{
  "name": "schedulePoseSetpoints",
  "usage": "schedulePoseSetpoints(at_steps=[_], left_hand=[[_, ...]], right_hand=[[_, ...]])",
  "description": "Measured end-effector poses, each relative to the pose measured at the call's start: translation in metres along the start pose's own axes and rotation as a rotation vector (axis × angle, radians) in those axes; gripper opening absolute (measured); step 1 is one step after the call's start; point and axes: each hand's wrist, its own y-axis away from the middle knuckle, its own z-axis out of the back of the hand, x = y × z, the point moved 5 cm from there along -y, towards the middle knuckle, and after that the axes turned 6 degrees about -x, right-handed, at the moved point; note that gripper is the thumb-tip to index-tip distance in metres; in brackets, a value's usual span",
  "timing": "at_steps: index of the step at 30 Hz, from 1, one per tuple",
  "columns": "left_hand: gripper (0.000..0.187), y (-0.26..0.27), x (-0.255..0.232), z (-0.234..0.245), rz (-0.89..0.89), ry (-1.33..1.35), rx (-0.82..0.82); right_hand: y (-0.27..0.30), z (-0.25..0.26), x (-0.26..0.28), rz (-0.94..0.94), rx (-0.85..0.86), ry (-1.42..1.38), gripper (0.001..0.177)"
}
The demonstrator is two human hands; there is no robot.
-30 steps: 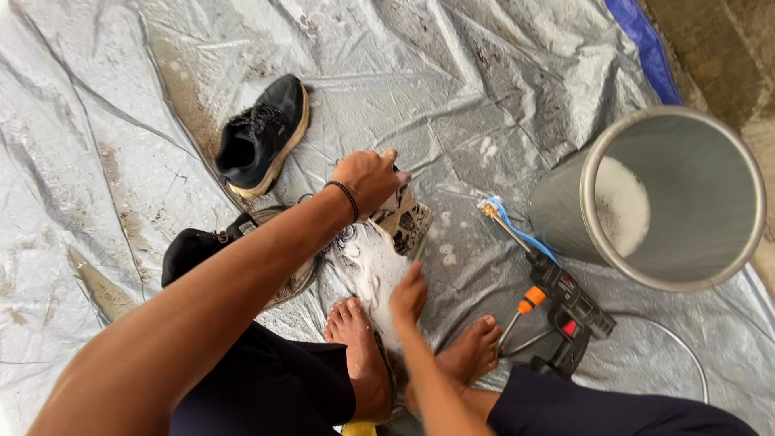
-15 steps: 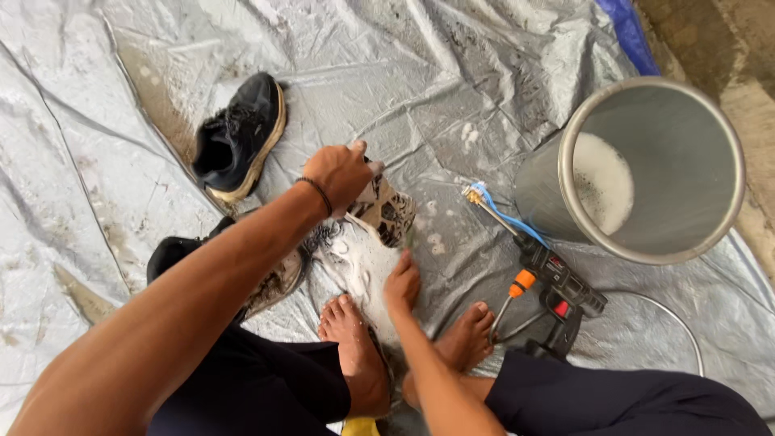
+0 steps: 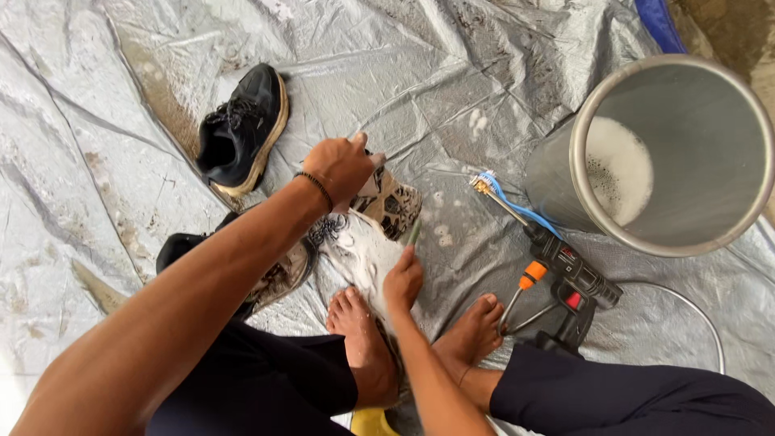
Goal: The person scrubs a black shoe with a green brush and soapy water. They then use a blue toothbrush to clean the inside of the shoe. Finally, they use a power drill with a brush attachment to scrub the shoe's exterior.
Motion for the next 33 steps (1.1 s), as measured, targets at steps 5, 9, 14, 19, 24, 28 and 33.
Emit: schedulePoseSetpoints(at_steps=[5, 9, 14, 19, 24, 28, 33], left_hand=[[0.051, 0.006, 0.008, 0.012, -0.005, 0.017, 0.046], [0.064, -0.004, 0.019, -0.042, 0.009, 0.009, 0.124], [0.085, -0.003, 0.024, -0.05, -0.007, -0.081, 0.153], [0.095, -0.002, 0.02, -0.025, -0.065, -0.137, 0.155], [0.099, -0.001, 0.019, -0.04, -0.07, -0.136, 0.16], [0.085, -0.001, 0.015, -0.021, -0.07, -0.147, 0.147], [0.072, -0.003, 0.01, -0.026, -0.09, -0.087, 0.124]], right_hand=[[-0.077, 0.009, 0.074, 0.057, 0.089, 0.0, 0.078], [-0.023, 0.019, 0.072, 0.001, 0.091, 0.026, 0.072], [0.018, 0.005, 0.018, 0.018, -0.008, -0.004, 0.071], [-0.045, 0.018, 0.086, 0.085, 0.088, 0.036, 0.079], [-0.016, 0.027, 0.08, -0.001, 0.128, 0.069, 0.084], [0.012, 0.003, 0.01, 0.02, 0.089, 0.054, 0.075], [-0.049, 0.011, 0.049, 0.014, 0.052, -0.014, 0.07]])
